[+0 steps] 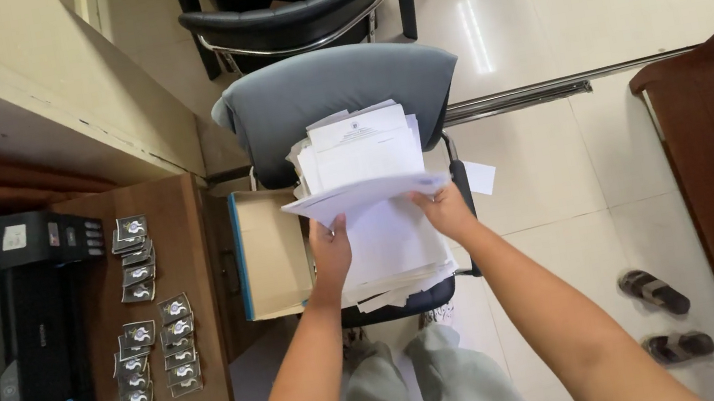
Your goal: The person is collecting a stack of papers from an office chair and placing them into a clear plastic storage bin on the floor.
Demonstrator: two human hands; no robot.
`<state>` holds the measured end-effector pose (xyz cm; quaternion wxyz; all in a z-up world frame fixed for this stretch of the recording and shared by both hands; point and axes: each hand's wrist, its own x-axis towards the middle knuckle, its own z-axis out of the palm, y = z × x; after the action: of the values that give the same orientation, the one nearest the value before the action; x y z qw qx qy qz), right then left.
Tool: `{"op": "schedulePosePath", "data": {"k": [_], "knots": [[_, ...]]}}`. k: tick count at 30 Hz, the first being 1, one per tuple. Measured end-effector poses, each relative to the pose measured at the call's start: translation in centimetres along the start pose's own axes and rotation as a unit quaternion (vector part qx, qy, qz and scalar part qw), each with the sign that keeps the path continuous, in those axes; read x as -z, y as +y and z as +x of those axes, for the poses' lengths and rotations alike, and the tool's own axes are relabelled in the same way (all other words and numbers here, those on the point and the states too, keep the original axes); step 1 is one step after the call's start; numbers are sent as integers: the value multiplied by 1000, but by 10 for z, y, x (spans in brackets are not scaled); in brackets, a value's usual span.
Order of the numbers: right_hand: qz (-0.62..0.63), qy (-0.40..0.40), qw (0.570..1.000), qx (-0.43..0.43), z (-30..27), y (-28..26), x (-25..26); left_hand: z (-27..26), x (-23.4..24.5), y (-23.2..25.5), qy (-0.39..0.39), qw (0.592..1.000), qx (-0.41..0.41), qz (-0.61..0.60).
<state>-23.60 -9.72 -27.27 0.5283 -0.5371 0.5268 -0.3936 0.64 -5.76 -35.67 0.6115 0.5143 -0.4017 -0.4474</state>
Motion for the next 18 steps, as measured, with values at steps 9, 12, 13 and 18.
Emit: {"op": "schedulePosePath", "data": {"k": [9, 12, 13, 18], "knots": [[35, 15, 999, -5, 2, 1, -8, 8, -3, 47, -29, 998, 57, 29], [-22, 41, 999, 10, 3, -12, -4, 21, 2, 74, -67, 994, 18, 84], [-22, 40, 999, 11, 0, -25, -2, 20, 5, 89, -66, 994, 17, 84], [-13, -79, 997, 5, -28, -115, 10, 6, 34, 155, -156, 984, 70, 51]]}}
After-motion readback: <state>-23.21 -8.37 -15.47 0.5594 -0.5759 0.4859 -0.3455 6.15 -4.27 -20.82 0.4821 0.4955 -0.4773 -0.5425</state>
